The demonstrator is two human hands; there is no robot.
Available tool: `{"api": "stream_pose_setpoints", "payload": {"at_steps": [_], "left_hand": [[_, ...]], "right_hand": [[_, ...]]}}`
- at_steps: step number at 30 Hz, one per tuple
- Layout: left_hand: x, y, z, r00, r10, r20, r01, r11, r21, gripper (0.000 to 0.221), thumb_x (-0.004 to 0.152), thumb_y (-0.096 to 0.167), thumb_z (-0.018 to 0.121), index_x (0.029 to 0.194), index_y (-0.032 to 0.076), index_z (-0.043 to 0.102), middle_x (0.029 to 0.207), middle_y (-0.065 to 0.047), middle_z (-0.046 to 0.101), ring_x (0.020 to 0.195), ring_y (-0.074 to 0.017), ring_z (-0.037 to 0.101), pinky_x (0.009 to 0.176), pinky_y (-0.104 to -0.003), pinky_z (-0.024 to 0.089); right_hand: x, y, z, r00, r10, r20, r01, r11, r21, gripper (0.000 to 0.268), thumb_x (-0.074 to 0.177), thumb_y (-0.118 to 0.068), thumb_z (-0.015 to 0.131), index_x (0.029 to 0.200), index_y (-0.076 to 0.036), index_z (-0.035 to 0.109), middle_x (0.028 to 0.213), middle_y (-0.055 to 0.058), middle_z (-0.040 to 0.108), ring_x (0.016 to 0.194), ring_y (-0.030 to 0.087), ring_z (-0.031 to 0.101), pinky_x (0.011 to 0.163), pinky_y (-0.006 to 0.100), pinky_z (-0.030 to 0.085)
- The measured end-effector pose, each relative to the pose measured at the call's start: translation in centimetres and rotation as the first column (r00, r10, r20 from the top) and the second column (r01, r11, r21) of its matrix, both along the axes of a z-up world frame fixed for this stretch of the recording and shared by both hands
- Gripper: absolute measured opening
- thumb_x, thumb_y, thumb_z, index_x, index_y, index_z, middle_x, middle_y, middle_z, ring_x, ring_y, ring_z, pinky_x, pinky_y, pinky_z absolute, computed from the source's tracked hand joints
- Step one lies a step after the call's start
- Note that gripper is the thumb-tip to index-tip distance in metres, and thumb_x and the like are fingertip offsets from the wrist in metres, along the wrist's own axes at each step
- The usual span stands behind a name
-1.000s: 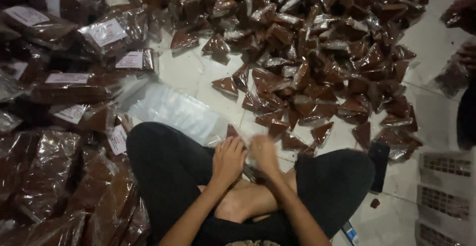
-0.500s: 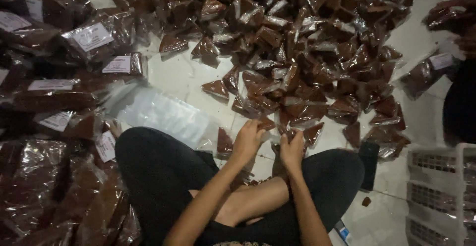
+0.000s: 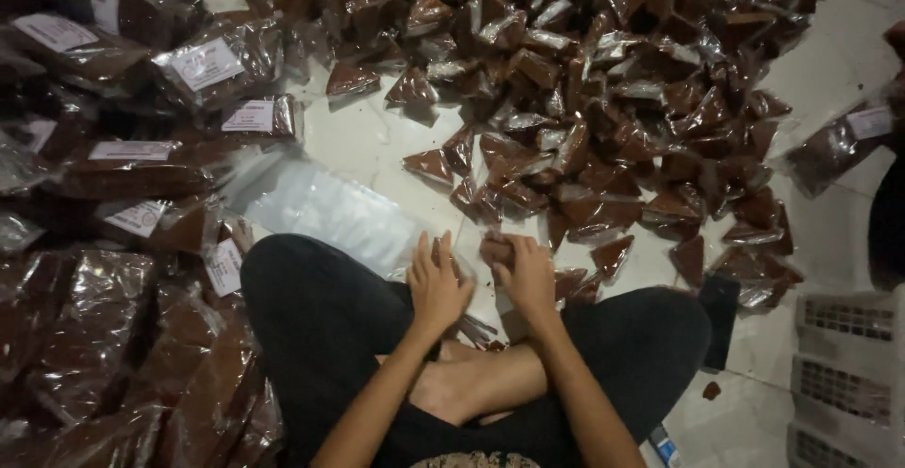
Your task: Applying labels to small brown bread packages while sitting on the floor.
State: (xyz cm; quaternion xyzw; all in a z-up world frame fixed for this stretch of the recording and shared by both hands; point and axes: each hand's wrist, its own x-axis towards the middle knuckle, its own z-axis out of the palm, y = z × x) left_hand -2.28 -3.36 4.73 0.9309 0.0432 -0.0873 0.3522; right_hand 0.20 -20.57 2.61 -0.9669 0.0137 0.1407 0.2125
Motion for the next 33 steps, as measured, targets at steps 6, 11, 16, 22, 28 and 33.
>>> {"api": "stream_pose_setpoints", "payload": {"at_steps": [6, 11, 16, 22, 28, 33], "left_hand": [[1.3, 1.5, 0.2, 0.995, -0.096, -0.033, 0.097, 0.995, 0.029, 0.066, 0.087, 0.017, 0.066, 0.149, 0.014, 0.045, 0.160, -0.030, 0.017, 0.147, -0.0549, 0.015, 0.111, -0.072, 0.018], [-0.2, 2.5, -0.8, 0.959, -0.275, -0.067, 0.279, 0.958, 0.063, 0.096, 0.068, 0.071, 0.076, 0.151, 0.041, 0.037, 0.154, -0.024, 0.024, 0.143, -0.0468, 0.028, 0.110, -0.067, 0.026], [-0.2, 1.9, -4.1, 0.934, -0.355, -0.025, 0.352, 0.910, 0.222, 0.101, 0.069, 0.051, 0.085, 0.153, 0.035, 0.032, 0.158, -0.026, 0.021, 0.145, -0.0468, 0.025, 0.111, -0.069, 0.026], [-0.1, 1.4, -4.8, 0.949, -0.252, 0.186, 0.172, 0.915, 0.364, 0.074, 0.085, 0.019, 0.068, 0.152, 0.005, 0.038, 0.156, -0.033, 0.030, 0.147, -0.0540, 0.023, 0.103, -0.077, 0.029], [1.3, 2.8, -3.1, 0.899, -0.117, 0.422, -0.069, 0.913, 0.402, 0.026, 0.085, 0.005, 0.067, 0.109, 0.012, 0.060, 0.118, -0.012, 0.054, 0.117, -0.0357, 0.049, 0.087, -0.048, 0.045], [1.2, 1.5, -6.2, 0.949, -0.151, 0.277, 0.032, 0.919, 0.393, 0.044, 0.069, 0.043, 0.082, 0.106, 0.025, 0.066, 0.099, -0.001, 0.056, 0.090, -0.0279, 0.056, 0.065, -0.044, 0.050]], "right_hand": [[-1.8, -1.1, -3.2, 0.936, -0.082, -0.342, 0.193, 0.932, 0.306, 0.045, 0.064, -0.029, 0.083, 0.108, -0.029, 0.075, 0.108, 0.003, 0.075, 0.108, 0.030, 0.069, 0.086, 0.044, 0.055], [-0.9, 1.8, -0.1, 0.819, -0.233, -0.524, 0.541, 0.618, 0.570, 0.075, 0.073, -0.039, 0.089, 0.131, -0.007, 0.056, 0.127, 0.026, 0.066, 0.118, 0.042, 0.063, 0.092, 0.051, 0.051], [-0.1, 3.1, 4.0, 0.946, -0.035, -0.321, 0.202, 0.841, 0.502, 0.070, 0.067, -0.001, 0.081, 0.134, -0.008, 0.060, 0.123, 0.024, 0.069, 0.120, 0.046, 0.062, 0.099, 0.055, 0.051], [0.5, 4.7, 1.6, 0.997, 0.000, -0.074, 0.035, 0.882, 0.469, 0.050, 0.073, 0.006, 0.073, 0.121, -0.008, 0.068, 0.106, 0.019, 0.075, 0.104, 0.039, 0.071, 0.088, 0.045, 0.059], [0.3, 3.7, -1.0, 0.988, -0.012, -0.154, 0.080, 0.891, 0.448, 0.025, 0.081, -0.003, 0.074, 0.104, -0.013, 0.078, 0.097, 0.013, 0.079, 0.096, 0.033, 0.076, 0.083, 0.043, 0.061], [4.8, 3.3, 2.9, 0.880, -0.399, -0.256, 0.473, 0.694, 0.544, 0.032, 0.089, -0.015, 0.066, 0.119, -0.006, 0.070, 0.111, 0.021, 0.073, 0.089, 0.038, 0.072, 0.076, 0.048, 0.059]]}}
